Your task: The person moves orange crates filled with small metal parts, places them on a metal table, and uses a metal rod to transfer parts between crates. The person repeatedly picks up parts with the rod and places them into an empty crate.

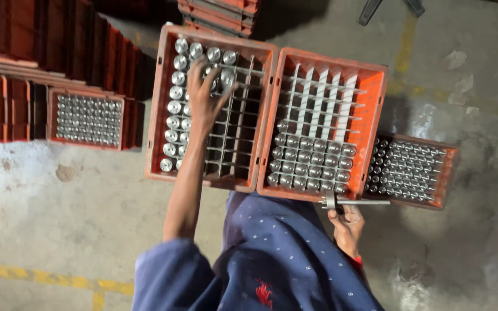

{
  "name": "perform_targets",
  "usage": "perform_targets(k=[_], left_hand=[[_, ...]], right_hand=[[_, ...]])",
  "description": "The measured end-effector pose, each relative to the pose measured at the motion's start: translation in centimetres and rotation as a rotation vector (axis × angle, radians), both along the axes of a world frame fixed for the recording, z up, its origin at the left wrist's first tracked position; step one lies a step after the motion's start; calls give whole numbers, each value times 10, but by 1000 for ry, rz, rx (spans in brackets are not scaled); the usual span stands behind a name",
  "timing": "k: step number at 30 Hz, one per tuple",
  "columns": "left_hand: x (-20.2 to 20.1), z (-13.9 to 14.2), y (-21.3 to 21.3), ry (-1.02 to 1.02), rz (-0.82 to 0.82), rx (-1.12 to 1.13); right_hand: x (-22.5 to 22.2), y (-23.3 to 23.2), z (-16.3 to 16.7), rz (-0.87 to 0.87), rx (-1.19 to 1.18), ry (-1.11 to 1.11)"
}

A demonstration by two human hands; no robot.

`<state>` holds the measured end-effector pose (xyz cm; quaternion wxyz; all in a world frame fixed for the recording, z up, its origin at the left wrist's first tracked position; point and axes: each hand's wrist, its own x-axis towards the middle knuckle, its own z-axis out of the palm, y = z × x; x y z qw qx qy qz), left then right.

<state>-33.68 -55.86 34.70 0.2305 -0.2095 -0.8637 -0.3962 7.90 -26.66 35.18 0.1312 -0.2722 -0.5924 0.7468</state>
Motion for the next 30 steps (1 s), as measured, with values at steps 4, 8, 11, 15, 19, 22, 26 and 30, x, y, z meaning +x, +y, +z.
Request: perform_targets(k=[4,8,11,15,19,22,26,30], left_hand=[[63,36,22,-162,-141,501],[161,48,73,-875,-130,539],[228,49,93,-984,-202,346],[276,54,102,-869,-202,137],[285,58,109,-934,-210,102],[286,56,114,-908,-277,40],[292,45,116,-949,-375,17],[281,29,113,-930,-416,0]], right_hand=[[-27,7,12,107,-64,47],[-68,6,32,239,-40,14],[-83,7,53,298,-65,13],[-91,8,71,432,-35,119],[-89,15,73,539,-98,139],[-86,23,64,647,48,266],[-82,36,49,747,-11,237],[-79,53,38,645,151,277]])
